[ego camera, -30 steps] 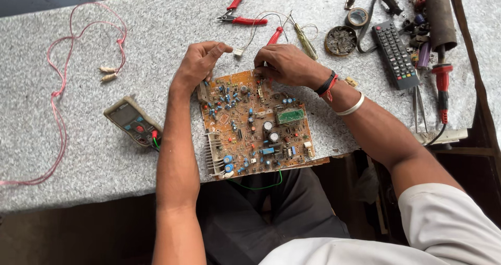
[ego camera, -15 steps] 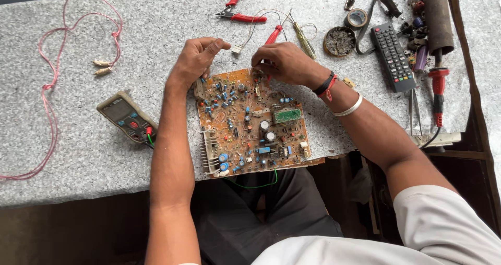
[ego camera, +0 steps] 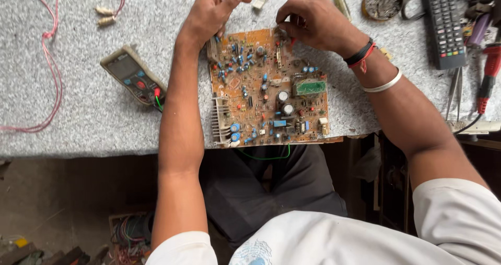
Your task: The person repairs a large circuit board on a workbench, holding it steady while soldering components with a soldering iron and probing the board with multimeter leads. They use a screwdriver and pliers on the board and reposition it to reach different sections.
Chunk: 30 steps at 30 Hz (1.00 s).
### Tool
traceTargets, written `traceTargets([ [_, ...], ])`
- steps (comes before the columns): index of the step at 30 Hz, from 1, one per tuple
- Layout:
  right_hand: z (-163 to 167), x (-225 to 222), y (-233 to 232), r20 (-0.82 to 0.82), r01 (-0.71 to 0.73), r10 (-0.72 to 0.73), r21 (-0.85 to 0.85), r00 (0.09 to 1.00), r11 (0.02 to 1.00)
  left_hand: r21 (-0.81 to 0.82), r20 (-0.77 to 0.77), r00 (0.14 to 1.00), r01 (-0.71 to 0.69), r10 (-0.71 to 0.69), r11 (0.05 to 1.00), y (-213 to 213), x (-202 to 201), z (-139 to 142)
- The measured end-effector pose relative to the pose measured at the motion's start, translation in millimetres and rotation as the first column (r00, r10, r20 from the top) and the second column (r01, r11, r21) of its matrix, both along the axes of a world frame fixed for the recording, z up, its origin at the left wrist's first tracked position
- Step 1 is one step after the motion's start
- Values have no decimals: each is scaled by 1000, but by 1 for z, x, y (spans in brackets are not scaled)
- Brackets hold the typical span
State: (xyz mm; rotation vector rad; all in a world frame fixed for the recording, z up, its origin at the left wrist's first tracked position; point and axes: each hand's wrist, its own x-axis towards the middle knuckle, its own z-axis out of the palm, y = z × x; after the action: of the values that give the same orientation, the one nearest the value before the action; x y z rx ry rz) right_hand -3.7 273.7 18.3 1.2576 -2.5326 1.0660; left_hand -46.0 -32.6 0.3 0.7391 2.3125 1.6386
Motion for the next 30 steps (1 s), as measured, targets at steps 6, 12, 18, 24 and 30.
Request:
traceTargets([
  [6, 5, 0, -1, 10, -48, 47, 33, 999, 998, 24, -19, 1000, -24, 25, 999, 1, 1, -5],
  [12, 1, -1, -1, 14, -37, 36, 56, 999, 998, 33, -7, 999, -48, 49, 998, 0, 3, -7],
  [18, 4, 2, -3, -20, -37, 38, 52, 999, 998, 33, 10, 999, -38, 38, 999, 0, 5, -2],
  [24, 14, 6, -6, -59, -4, 11, 118, 998, 993, 27, 30, 999, -19, 18, 999, 2, 4, 6],
  [30, 17, 8, -10, -118, 32, -11, 175, 993, 984, -13, 74, 995, -61, 61, 998, 6, 8, 12],
])
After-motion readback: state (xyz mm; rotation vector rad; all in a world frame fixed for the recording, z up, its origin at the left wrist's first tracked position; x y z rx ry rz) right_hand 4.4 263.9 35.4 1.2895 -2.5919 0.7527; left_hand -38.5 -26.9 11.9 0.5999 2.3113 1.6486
